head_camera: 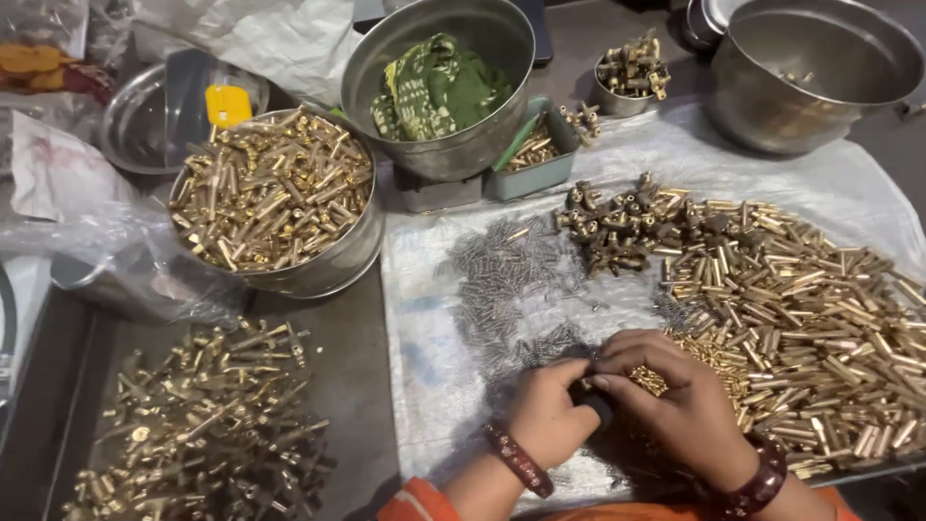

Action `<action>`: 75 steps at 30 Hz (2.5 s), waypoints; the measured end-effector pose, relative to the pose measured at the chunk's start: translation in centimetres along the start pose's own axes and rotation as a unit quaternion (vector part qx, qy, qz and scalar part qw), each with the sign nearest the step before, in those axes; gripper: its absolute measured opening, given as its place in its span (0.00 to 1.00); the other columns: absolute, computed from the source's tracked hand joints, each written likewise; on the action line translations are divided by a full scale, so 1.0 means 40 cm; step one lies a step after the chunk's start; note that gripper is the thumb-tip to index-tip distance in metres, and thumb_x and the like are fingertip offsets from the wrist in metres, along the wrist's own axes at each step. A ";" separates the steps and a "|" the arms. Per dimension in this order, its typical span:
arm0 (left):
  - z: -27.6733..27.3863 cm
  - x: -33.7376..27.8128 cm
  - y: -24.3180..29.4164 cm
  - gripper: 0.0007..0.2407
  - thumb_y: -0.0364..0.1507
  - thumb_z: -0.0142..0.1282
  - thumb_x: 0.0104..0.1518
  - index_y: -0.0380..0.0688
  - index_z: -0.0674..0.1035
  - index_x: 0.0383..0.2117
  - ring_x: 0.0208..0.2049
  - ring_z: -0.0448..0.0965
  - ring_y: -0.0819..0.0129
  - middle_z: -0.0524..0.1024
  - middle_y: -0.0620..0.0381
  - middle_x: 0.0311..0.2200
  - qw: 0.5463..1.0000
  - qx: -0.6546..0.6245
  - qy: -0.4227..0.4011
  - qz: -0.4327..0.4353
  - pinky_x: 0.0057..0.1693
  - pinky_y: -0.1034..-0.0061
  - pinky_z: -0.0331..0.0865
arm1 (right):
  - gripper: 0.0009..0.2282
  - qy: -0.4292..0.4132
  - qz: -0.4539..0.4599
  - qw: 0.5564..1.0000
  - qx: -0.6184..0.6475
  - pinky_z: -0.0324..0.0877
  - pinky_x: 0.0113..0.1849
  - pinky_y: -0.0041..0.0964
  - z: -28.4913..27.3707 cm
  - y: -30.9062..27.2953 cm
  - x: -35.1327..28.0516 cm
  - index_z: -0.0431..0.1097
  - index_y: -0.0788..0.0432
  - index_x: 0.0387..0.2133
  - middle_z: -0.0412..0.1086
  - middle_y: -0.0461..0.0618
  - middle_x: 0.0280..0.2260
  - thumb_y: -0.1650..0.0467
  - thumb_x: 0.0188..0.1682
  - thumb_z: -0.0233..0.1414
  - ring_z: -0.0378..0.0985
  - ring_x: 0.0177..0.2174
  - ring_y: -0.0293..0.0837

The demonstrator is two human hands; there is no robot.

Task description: Assembling small brass-colored metal casings with internal components like springs and inserts.

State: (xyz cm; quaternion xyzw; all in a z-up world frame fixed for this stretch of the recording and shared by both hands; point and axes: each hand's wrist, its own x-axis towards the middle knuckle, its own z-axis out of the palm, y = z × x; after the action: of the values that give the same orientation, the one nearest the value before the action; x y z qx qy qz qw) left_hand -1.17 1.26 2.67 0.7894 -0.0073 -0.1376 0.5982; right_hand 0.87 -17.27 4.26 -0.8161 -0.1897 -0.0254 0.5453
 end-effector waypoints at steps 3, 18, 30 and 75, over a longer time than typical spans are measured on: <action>0.051 0.035 -0.051 0.12 0.23 0.57 0.47 0.39 0.82 0.38 0.24 0.74 0.77 0.78 0.58 0.22 0.990 -0.084 0.007 0.112 0.33 0.79 0.70 | 0.05 -0.012 -0.057 0.996 -0.064 0.70 0.47 0.37 -0.038 -0.012 0.008 0.79 0.58 0.32 0.76 0.49 0.40 0.74 0.43 0.61 0.78 0.44 0.44; 0.034 0.023 -0.028 0.08 0.28 0.63 0.57 0.47 0.85 0.42 0.23 0.75 0.85 0.81 0.66 0.25 0.992 -0.121 0.007 0.046 0.30 0.84 0.69 | 0.10 0.014 0.129 0.911 -0.392 0.69 0.50 0.50 -0.238 0.143 0.124 0.80 0.50 0.41 0.75 0.48 0.48 0.66 0.47 0.59 0.74 0.48 0.48; -0.013 0.013 0.041 0.13 0.23 0.56 0.54 0.54 0.83 0.45 0.15 0.68 0.83 0.81 0.66 0.24 0.994 -0.074 0.004 -0.077 0.22 0.84 0.62 | 0.11 0.006 0.043 0.769 -0.638 0.62 0.57 0.53 -0.136 0.180 0.254 0.82 0.50 0.34 0.71 0.50 0.48 0.61 0.46 0.56 0.64 0.57 0.55; 0.014 0.019 0.001 0.08 0.24 0.59 0.57 0.47 0.85 0.42 0.19 0.72 0.84 0.81 0.62 0.26 0.990 -0.137 -0.036 -0.026 0.25 0.85 0.63 | 0.11 0.148 0.150 0.965 0.156 0.75 0.44 0.36 -0.176 -0.062 0.113 0.76 0.63 0.46 0.78 0.53 0.41 0.72 0.51 0.55 0.80 0.40 0.42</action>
State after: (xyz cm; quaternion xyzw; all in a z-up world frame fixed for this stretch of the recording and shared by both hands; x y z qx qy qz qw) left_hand -0.56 0.58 2.41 0.6945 0.0099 -0.1812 0.6963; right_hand 5.41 -21.50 10.39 -0.7274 0.0158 -0.0336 0.6852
